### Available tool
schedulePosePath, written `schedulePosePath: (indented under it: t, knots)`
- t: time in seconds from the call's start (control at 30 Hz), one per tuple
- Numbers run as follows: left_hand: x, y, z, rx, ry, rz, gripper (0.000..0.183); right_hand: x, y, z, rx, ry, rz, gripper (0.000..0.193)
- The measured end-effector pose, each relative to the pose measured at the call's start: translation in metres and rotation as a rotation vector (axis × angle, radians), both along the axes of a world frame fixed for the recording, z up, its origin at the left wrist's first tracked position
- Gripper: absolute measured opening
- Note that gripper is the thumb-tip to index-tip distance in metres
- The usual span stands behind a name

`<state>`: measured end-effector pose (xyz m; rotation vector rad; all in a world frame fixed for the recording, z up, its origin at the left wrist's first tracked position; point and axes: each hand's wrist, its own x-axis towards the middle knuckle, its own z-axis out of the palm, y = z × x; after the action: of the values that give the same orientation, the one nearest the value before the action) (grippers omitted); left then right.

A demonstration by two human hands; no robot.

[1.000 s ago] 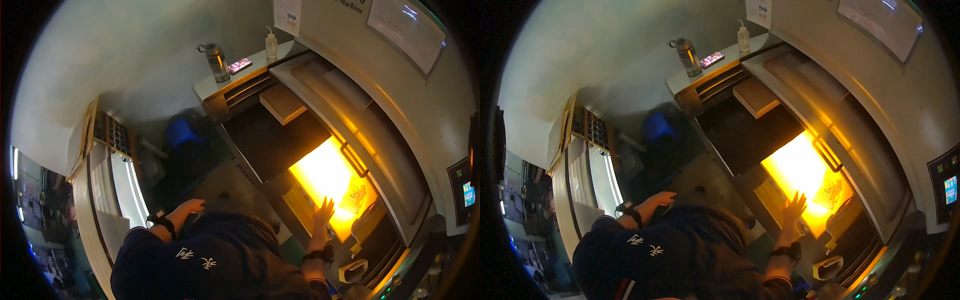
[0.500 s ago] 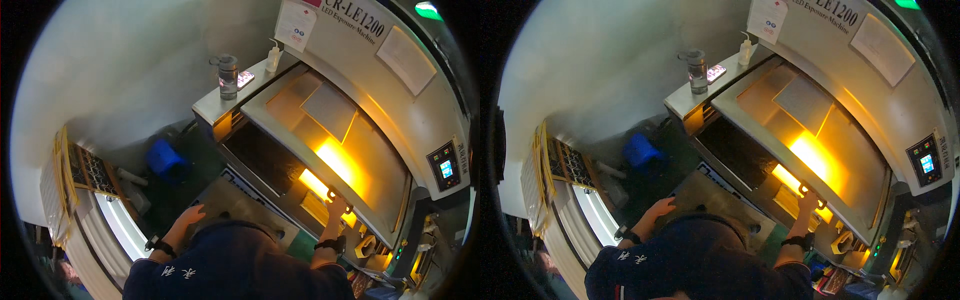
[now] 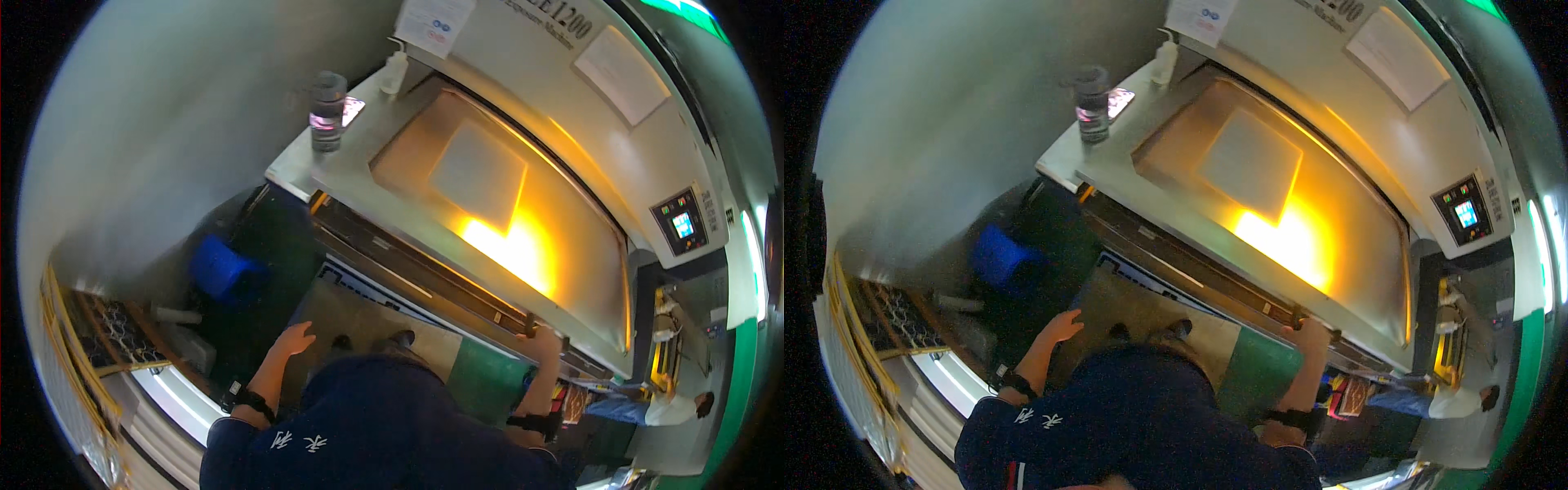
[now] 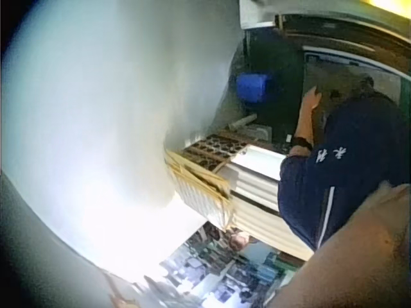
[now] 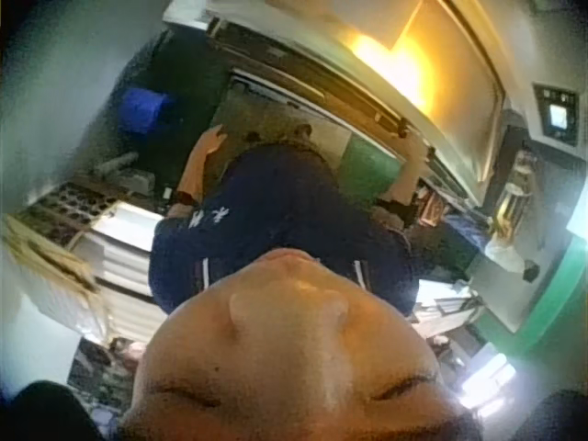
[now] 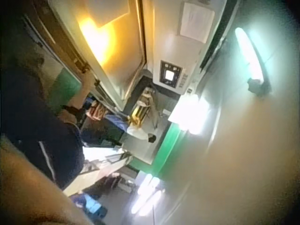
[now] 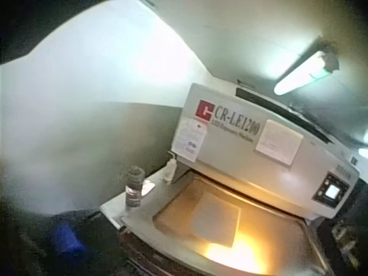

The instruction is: Operating an exposure machine to process circuit boards or similar electronic components.

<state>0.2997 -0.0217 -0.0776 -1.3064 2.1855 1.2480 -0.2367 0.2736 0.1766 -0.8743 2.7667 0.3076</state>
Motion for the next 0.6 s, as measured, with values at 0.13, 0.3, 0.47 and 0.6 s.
schedulePosePath:
  t: [0.13,0.3,0.47,0.6]
  knots:
    - [-0.084,-0.035,0.045,-0.023,0.369,0.088,0.05,0.005,-0.011,0.098,0.032,0.114,0.031,0.055]
    - [-0.233,-0.07,0.115,0.002,0.774,0.178,0.042,-0.014,-0.014,0.161,-0.441,0.274,0.305,0.039]
    - [-0.392,-0.137,0.1,-0.443,0.816,0.119,0.067,-0.055,-0.027,0.193,-0.666,0.533,0.527,0.031]
    - [-0.49,-0.172,0.08,-0.635,0.434,0.253,0.102,-0.093,-0.04,0.207,-0.746,1.003,0.784,0.037]
